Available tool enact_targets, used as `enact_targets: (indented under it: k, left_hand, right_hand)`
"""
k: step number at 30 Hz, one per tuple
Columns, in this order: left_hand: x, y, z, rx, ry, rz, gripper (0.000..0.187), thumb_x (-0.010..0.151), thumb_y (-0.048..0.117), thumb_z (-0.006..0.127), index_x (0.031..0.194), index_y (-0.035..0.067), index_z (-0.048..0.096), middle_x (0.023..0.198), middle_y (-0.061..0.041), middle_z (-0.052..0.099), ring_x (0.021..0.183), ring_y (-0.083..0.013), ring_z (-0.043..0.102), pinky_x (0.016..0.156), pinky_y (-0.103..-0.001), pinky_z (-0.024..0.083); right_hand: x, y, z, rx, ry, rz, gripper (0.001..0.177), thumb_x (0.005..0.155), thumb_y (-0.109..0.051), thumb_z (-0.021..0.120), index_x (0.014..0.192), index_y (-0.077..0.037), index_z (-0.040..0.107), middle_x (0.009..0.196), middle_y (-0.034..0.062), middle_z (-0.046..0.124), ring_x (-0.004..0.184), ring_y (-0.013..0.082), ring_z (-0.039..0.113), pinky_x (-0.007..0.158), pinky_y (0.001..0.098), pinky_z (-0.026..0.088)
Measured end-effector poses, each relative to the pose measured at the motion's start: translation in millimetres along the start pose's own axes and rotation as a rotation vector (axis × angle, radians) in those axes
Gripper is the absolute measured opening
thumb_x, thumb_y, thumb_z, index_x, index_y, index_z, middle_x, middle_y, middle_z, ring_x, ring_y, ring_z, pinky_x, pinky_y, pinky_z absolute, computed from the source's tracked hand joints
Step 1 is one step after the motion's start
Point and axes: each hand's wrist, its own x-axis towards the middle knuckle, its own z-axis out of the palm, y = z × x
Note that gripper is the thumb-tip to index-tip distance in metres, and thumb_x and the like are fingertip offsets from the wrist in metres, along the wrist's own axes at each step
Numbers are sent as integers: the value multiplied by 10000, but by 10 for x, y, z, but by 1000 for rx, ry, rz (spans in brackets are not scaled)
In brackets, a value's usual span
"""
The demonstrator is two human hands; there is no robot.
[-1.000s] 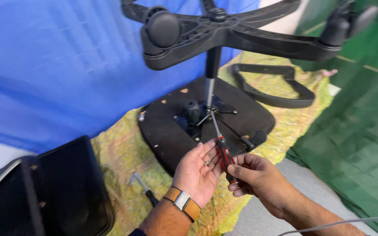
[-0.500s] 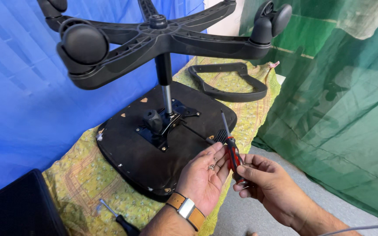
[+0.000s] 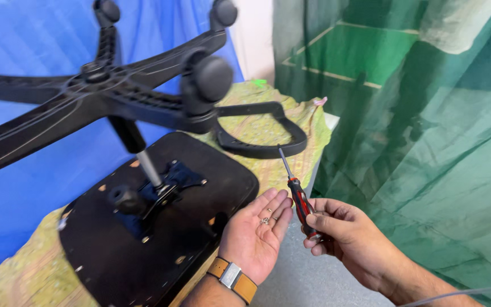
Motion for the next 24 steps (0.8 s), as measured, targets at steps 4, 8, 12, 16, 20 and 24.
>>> enact_targets:
  k: [4,8,12,16,20,24]
  left_hand:
    - [369,-209,273,-107,-82,37,458,994,225,470,1314,-96,534,1424,-244,589,1317,-346,580,1116,-444,481]
    - [691,-359,497,-134,-80,53,553,1030,326,399,1369,-98,500,1464,-247,560,1371,-350,531,1145,-466,439]
    - [996,-424,703,-171,-145,52,649,1016,400,350,1411,-100,472,1493,-259,530,1409,-372,481,1160,-486,394]
    - [1334,-431,876,-197,-219,66,699,1026,451,348,1433,-109,442,1527,-268,489,1436,-376,447,1185,-491,362]
    - [1709,-410,997,-209,-305,90,758,1007,501,351,1436,-120,420,1545,-282,447,1443,-387,412,1185,-501,341]
    - [2053,-316,1138,-247,-398,103,780,1027,509,355,1463,-137,391,1570,-291,412,1475,-389,369,1207,-498,310]
  right_hand:
    - [141,-308,-447,1,27,-19,241,907,-183,667,1093,-31,691,839,26,676,688,122,644,629,296,539]
    - [224,-503,-815,41,3,-42,226,920,-175,662,1086,-23,685,843,25,675,690,119,652,625,290,547]
    - [348,-658,-1058,101,-1,-55,243,927,-159,652,1113,-7,682,871,41,698,709,131,670,646,301,568]
    - [552,-830,-1229,131,-5,-56,301,910,-139,646,1181,-21,705,895,53,713,741,139,693,676,309,585]
    - [880,-1018,-1386,101,-46,-63,297,916,-133,641,1182,-9,690,923,57,723,776,144,708,703,315,597]
    - [1293,-1247,-1496,88,-55,-61,274,911,-134,641,1153,-19,699,899,54,709,762,155,707,686,318,591]
